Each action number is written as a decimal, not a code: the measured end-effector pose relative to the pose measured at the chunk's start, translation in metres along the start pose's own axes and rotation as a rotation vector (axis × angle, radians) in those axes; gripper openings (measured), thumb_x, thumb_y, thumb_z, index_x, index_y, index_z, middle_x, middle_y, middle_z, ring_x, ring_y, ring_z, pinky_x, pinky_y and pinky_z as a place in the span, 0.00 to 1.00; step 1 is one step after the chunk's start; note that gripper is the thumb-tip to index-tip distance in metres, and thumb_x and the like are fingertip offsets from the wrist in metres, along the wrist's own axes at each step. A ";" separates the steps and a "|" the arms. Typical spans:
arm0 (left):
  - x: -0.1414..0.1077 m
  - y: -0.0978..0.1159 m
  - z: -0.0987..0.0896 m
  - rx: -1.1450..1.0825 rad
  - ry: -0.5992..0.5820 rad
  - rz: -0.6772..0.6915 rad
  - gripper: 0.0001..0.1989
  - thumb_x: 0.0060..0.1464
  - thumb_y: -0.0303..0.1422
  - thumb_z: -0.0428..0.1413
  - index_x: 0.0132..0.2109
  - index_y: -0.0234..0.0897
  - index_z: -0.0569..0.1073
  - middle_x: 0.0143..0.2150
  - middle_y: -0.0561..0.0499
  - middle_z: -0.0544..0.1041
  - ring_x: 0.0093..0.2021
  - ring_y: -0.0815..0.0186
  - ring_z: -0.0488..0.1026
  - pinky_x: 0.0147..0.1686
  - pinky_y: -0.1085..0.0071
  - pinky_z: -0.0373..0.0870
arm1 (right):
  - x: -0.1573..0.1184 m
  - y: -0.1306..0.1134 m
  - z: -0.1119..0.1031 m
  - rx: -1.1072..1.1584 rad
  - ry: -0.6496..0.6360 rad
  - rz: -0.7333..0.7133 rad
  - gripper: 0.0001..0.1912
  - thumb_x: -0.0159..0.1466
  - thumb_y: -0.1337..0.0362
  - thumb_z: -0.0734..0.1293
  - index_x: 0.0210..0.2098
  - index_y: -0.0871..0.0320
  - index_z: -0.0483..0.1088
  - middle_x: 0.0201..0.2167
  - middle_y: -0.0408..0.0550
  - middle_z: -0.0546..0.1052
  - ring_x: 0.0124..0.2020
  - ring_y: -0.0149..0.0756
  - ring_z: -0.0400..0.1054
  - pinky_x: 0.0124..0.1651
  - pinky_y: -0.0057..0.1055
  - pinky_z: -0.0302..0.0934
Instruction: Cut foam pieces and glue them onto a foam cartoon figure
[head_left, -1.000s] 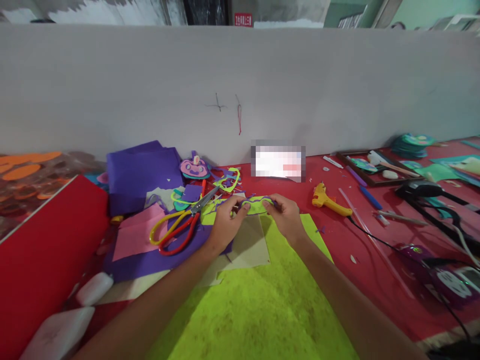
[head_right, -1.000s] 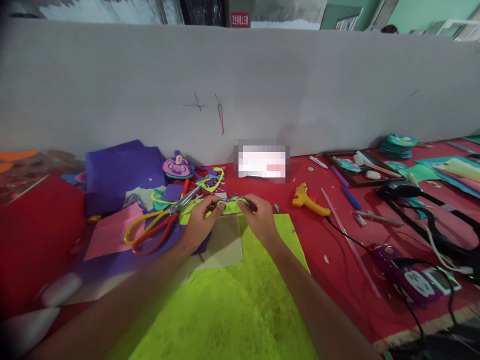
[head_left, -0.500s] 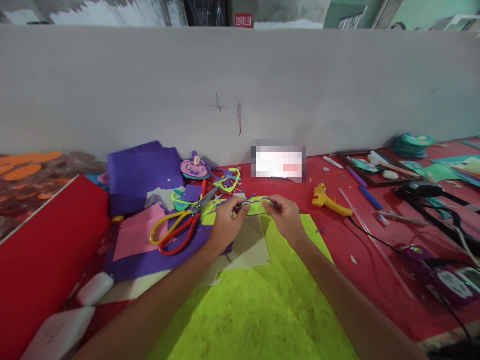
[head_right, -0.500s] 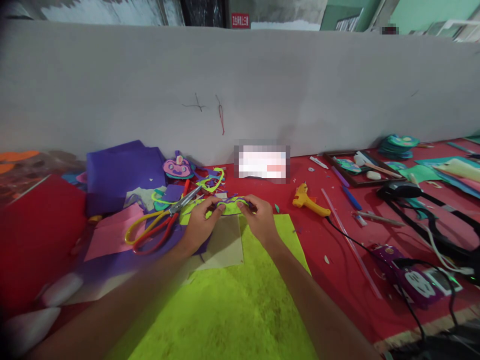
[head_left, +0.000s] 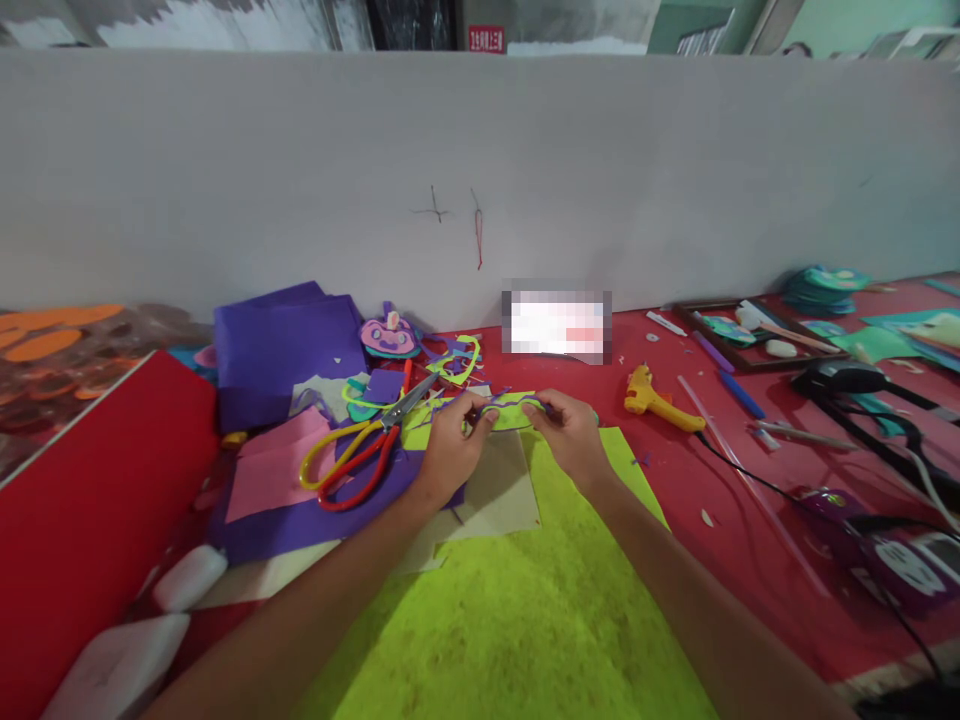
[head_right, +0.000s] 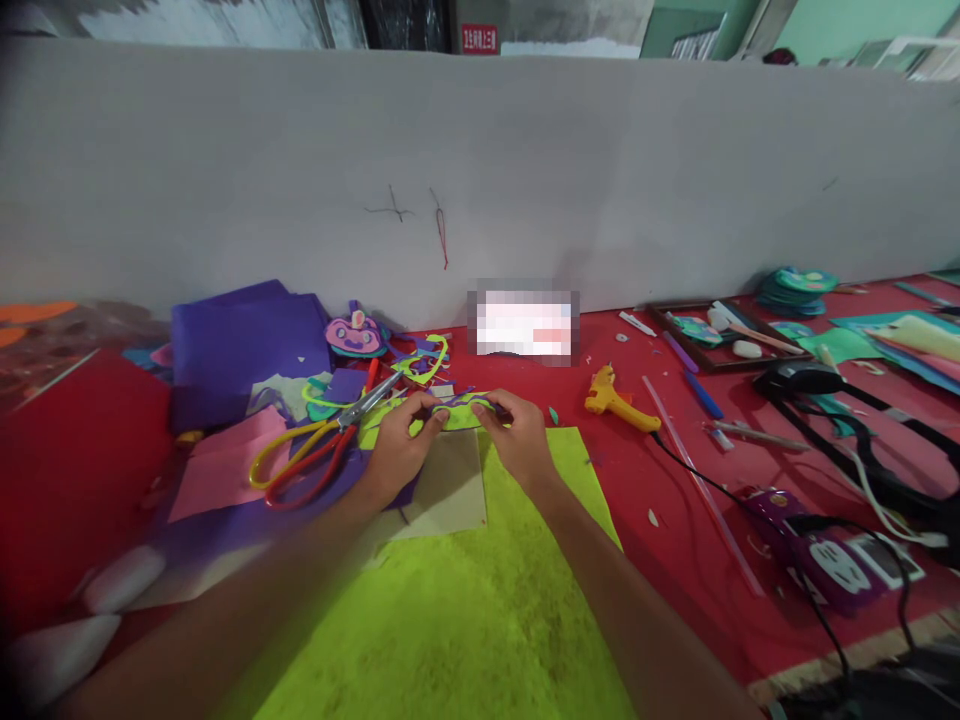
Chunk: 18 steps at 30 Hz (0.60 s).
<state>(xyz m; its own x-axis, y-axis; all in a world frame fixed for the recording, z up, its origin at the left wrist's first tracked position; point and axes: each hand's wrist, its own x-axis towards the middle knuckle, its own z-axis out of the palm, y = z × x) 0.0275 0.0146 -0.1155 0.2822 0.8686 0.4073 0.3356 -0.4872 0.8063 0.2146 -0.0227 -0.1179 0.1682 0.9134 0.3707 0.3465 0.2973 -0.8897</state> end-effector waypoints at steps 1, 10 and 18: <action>0.000 0.000 0.000 -0.004 -0.001 -0.006 0.10 0.63 0.39 0.56 0.36 0.38 0.73 0.31 0.54 0.75 0.32 0.67 0.71 0.36 0.71 0.67 | 0.000 0.000 0.000 -0.004 0.001 -0.001 0.20 0.66 0.46 0.68 0.29 0.55 0.71 0.24 0.43 0.71 0.27 0.36 0.64 0.29 0.30 0.57; -0.002 0.006 0.001 -0.221 0.069 -0.094 0.11 0.68 0.39 0.52 0.48 0.38 0.74 0.46 0.47 0.78 0.44 0.64 0.75 0.44 0.70 0.70 | 0.001 0.002 -0.003 -0.026 0.051 0.031 0.17 0.65 0.50 0.68 0.28 0.56 0.68 0.22 0.41 0.66 0.25 0.33 0.59 0.29 0.29 0.54; -0.002 0.002 0.003 -0.228 0.109 -0.115 0.11 0.69 0.42 0.51 0.46 0.39 0.70 0.39 0.51 0.73 0.40 0.65 0.72 0.41 0.70 0.68 | 0.000 0.002 -0.001 -0.001 0.015 0.039 0.17 0.66 0.51 0.68 0.27 0.55 0.67 0.22 0.40 0.63 0.25 0.32 0.57 0.28 0.29 0.52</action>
<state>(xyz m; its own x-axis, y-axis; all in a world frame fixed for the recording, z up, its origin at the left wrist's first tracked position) 0.0305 0.0117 -0.1162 0.1516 0.9275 0.3416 0.1457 -0.3628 0.9204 0.2161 -0.0229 -0.1193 0.1951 0.9203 0.3392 0.3405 0.2608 -0.9034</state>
